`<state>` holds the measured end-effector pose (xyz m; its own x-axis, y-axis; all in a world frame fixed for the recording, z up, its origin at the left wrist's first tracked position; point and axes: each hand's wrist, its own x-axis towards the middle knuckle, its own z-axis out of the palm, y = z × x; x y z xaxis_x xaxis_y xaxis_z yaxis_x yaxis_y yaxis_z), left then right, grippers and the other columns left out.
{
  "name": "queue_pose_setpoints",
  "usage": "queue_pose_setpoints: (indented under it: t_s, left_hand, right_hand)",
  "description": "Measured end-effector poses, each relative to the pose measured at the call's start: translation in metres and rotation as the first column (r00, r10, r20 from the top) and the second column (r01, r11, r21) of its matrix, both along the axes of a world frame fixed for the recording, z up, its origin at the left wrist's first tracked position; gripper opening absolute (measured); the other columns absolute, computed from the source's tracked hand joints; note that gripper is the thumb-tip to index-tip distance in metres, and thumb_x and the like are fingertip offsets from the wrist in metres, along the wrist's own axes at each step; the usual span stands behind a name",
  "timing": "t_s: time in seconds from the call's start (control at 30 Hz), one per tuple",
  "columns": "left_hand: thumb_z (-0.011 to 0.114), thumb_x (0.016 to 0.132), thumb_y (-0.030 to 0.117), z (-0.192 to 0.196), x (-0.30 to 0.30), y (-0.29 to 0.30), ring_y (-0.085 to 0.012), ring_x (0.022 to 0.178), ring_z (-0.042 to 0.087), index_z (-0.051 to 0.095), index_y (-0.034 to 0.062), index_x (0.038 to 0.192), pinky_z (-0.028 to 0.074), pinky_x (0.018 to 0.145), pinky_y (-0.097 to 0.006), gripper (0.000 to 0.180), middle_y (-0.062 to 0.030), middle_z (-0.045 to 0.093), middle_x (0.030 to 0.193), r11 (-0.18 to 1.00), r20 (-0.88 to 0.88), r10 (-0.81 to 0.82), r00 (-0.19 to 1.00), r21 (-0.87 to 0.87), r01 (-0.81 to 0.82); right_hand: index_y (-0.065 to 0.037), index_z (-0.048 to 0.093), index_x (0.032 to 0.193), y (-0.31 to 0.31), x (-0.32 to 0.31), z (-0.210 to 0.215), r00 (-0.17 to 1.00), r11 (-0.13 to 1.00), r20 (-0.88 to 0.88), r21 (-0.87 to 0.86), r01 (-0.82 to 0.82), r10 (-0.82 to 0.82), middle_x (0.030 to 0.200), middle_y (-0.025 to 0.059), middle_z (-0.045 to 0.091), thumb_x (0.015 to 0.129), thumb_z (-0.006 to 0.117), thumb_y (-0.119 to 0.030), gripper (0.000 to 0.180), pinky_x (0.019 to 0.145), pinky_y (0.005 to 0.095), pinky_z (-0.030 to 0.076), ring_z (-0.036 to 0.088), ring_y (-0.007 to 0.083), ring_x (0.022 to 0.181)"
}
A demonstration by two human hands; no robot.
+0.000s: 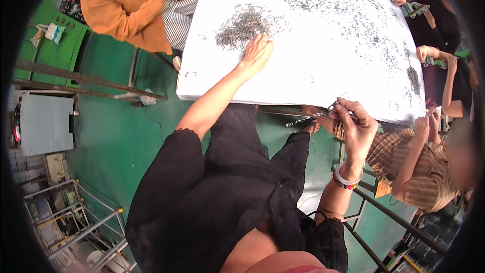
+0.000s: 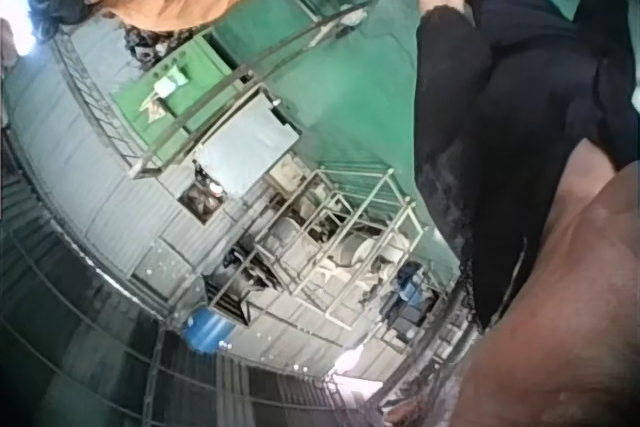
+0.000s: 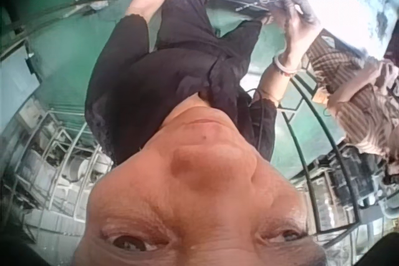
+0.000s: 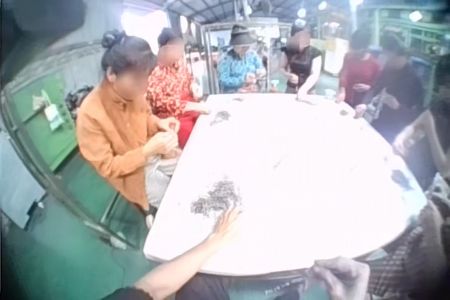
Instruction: The person sits at a large white table and repeatedly picks up small metal wire pieces, linking them together by hand. They place the connected wires onto the table surface. Other people are also working at the same table, performing similar actions.
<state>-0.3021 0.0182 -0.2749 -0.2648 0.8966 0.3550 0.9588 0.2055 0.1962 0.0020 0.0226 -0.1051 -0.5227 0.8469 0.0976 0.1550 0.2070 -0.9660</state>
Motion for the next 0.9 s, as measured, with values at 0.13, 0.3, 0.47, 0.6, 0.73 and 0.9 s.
queue_pose_setpoints:
  t_s: [0.13,0.3,0.47,0.6,0.73,0.9]
  left_hand:
    - [0.048,0.088,0.009,0.017,0.003,0.001,-0.0338,0.095,0.054,0.054,-0.0031,0.093,0.046,0.079,-0.045,0.014,-0.0198,0.056,0.094,0.999,0.009,-0.020,1.000,-0.035,0.020]
    - [0.047,0.094,0.012,0.062,0.019,-0.020,-0.0277,0.076,0.062,0.052,0.0001,0.102,0.049,0.068,-0.038,0.016,-0.0158,0.061,0.083,0.955,0.357,-0.184,0.916,0.284,0.082]
    - [0.055,0.090,0.009,0.123,0.104,-0.050,-0.0124,0.067,0.063,0.060,0.0002,0.108,0.050,0.060,-0.027,0.021,-0.0099,0.064,0.084,0.924,0.750,-0.378,0.542,0.273,0.266]
    - [0.058,0.089,0.008,0.137,0.151,-0.066,-0.0138,0.074,0.065,0.060,-0.0034,0.102,0.053,0.064,-0.025,0.017,-0.0101,0.064,0.089,0.896,0.862,-0.429,0.269,0.370,0.245]
    - [0.058,0.089,0.007,0.122,0.168,-0.063,-0.0169,0.080,0.065,0.056,-0.0026,0.097,0.054,0.065,-0.027,0.013,-0.0109,0.054,0.095,0.833,0.793,-0.551,0.259,0.503,0.231]
    - [0.055,0.091,0.007,0.117,0.178,-0.052,-0.0156,0.078,0.063,0.055,-0.0016,0.098,0.052,0.066,-0.028,0.011,-0.0099,0.058,0.092,0.835,0.769,-0.549,0.327,0.522,0.173]
  right_hand:
    - [0.006,0.066,0.097,-0.003,0.008,-0.001,0.998,0.997,0.038,0.064,0.037,-0.040,0.080,0.0072,0.066,0.083,0.060,0.006,0.015,0.057,0.0204,0.050,0.064,0.0100,0.071]
    - [0.007,0.062,0.103,-0.011,0.005,-0.006,0.994,0.993,-0.032,-0.049,0.105,-0.106,0.079,0.0073,0.066,0.084,0.062,0.003,0.019,0.065,0.0216,0.051,0.062,0.0112,0.069]
    - [0.008,0.063,0.097,-0.012,0.016,-0.026,0.986,0.991,-0.105,-0.055,0.121,-0.127,0.085,0.0114,0.067,0.085,0.062,0.003,0.013,0.065,0.0241,0.057,0.067,0.0154,0.076]
    - [0.006,0.064,0.098,-0.016,0.015,-0.034,0.968,0.980,-0.167,-0.102,0.170,-0.185,0.085,0.0112,0.068,0.084,0.062,0.004,0.014,0.068,0.0242,0.056,0.067,0.0150,0.076]
    - [0.005,0.065,0.096,-0.024,0.008,-0.030,0.953,0.976,-0.217,-0.100,0.195,-0.213,0.085,0.0096,0.067,0.083,0.063,0.004,0.013,0.068,0.0234,0.054,0.066,0.0132,0.073]
    - [0.006,0.063,0.096,-0.021,0.009,-0.033,0.966,0.988,-0.210,-0.066,0.142,-0.153,0.086,0.0093,0.067,0.083,0.062,0.006,0.013,0.069,0.0236,0.054,0.065,0.0128,0.075]
